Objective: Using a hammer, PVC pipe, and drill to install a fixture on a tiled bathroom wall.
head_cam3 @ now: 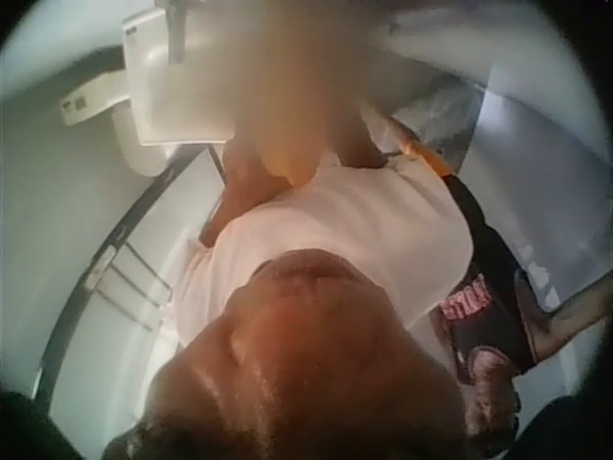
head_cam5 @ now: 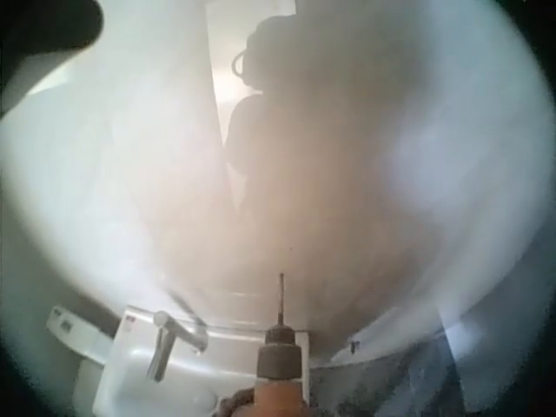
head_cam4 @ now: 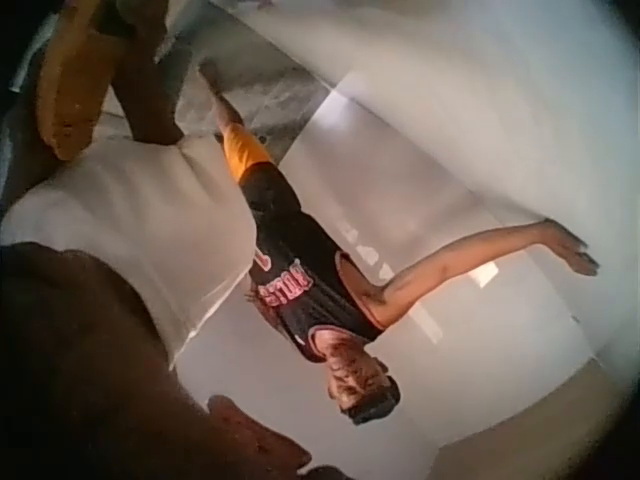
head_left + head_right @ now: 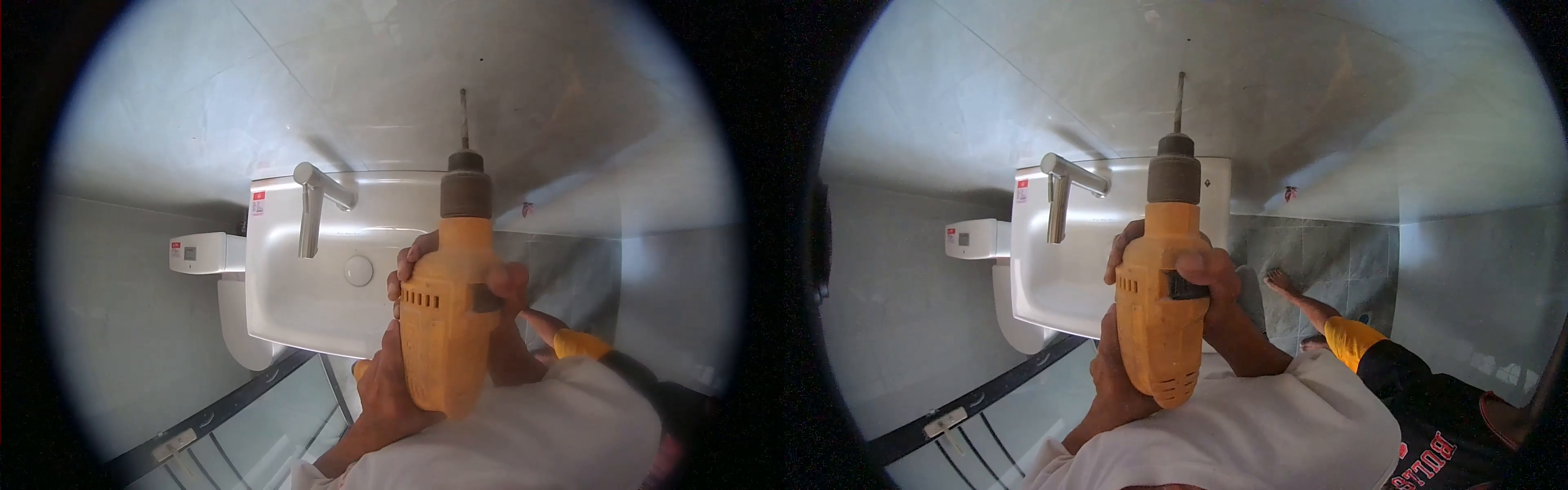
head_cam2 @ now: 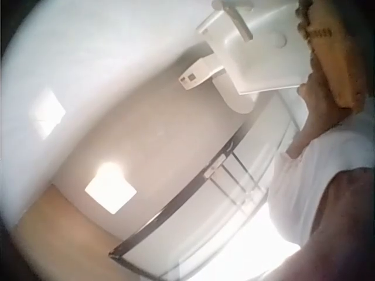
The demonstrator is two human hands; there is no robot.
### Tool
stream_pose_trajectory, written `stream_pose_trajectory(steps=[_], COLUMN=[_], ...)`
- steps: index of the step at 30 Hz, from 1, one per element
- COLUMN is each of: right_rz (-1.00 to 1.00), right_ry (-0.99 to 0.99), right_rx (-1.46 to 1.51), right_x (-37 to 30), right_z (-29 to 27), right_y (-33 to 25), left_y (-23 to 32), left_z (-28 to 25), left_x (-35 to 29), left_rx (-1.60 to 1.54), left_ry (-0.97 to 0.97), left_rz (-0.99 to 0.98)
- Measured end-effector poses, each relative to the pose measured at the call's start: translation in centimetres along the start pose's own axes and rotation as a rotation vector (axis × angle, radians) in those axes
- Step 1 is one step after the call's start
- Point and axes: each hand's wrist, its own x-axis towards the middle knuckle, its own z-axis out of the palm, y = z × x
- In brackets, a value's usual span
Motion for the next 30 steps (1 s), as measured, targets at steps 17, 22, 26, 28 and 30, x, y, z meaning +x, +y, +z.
stream_pose_trajectory(steps=[17,22,26,28,30], right_rz=[-0.002,-0.012,-0.019,-0.01,-0.004], right_ry=[-0.012,0.052,0.039,0.021,0.012], right_rx=[0.061,0.007,-0.014,-0.011,-0.02], right_x=[0.2,0.1,0.2,0.5,0.5], right_z=[-0.5,0.6,-0.3,-0.3,-0.5], right_y=[0.0,-0.7,-0.9,-0.7,-0.6], left_y=[-0.6,-0.3,0.3,0.7,0.3], left_z=[0.4,0.4,0.5,0.1,0.6], left_x=[-0.7,-0.4,0.1,0.0,-0.3], left_rx=[-0.032,-0.081,-0.118,-0.114,-0.104], left_ry=[-0.075,-0.17,-0.096,-0.123,-0.036], left_rz=[-0.098,-0.173,-0.138,-0.181,-0.101])
